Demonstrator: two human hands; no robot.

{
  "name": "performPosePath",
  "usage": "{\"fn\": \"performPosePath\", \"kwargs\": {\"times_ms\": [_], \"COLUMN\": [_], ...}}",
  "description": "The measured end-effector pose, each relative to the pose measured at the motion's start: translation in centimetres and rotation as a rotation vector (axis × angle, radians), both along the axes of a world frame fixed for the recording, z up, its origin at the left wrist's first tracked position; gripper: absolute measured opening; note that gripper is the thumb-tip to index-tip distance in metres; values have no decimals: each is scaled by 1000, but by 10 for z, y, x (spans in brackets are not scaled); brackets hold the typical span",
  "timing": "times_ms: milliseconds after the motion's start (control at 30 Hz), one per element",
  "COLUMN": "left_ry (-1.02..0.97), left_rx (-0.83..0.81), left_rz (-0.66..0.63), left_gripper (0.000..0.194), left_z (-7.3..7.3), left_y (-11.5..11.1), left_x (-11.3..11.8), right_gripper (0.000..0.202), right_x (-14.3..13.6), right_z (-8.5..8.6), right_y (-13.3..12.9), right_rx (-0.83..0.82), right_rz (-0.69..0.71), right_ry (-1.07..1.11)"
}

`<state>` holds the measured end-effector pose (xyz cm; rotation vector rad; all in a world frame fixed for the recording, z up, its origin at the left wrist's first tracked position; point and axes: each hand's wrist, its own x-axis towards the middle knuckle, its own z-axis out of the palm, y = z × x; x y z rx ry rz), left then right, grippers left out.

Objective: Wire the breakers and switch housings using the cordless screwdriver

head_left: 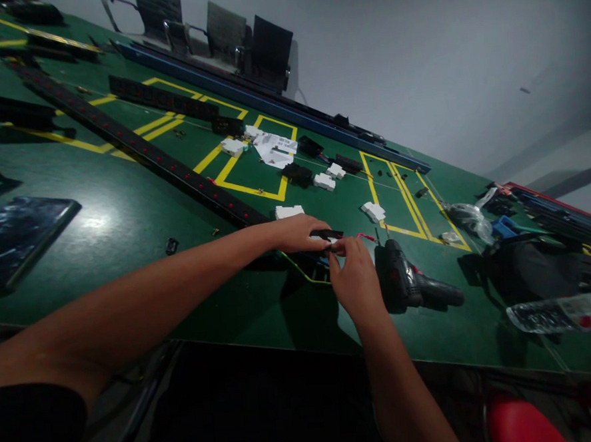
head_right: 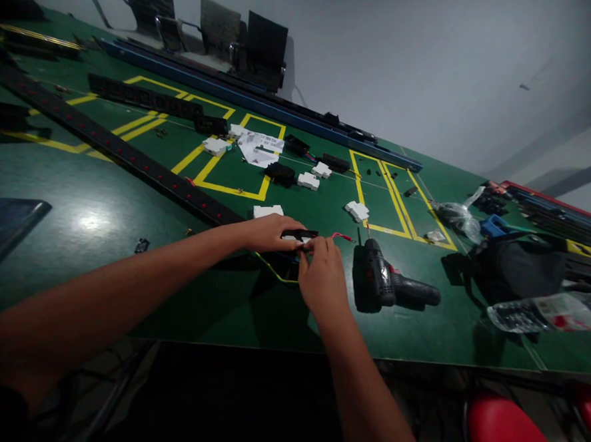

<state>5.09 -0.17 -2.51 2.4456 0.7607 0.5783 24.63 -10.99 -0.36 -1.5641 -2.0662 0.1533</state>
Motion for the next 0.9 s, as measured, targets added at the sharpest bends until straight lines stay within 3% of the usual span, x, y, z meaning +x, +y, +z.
{"fn": "performPosePath", "kwargs": {"times_ms": [133,533,900], "left_ry": [2,26,24], "left_rx": [-8,0,-31], "left_rz": [-1,-33,-37], "left_gripper": [47,49,48], "left_z": [1,2,5], "left_y": [-1,1,1], "left_x": [0,-2,-2], "right_gripper": [17,18,16], "right_x": [11,22,22], "right_z": [3,3,2], "right_y": [7,24,24], "right_rx": [-23,-198,-196], "right_rz": [-2,46,31], "right_ry": [90,146,158]}}
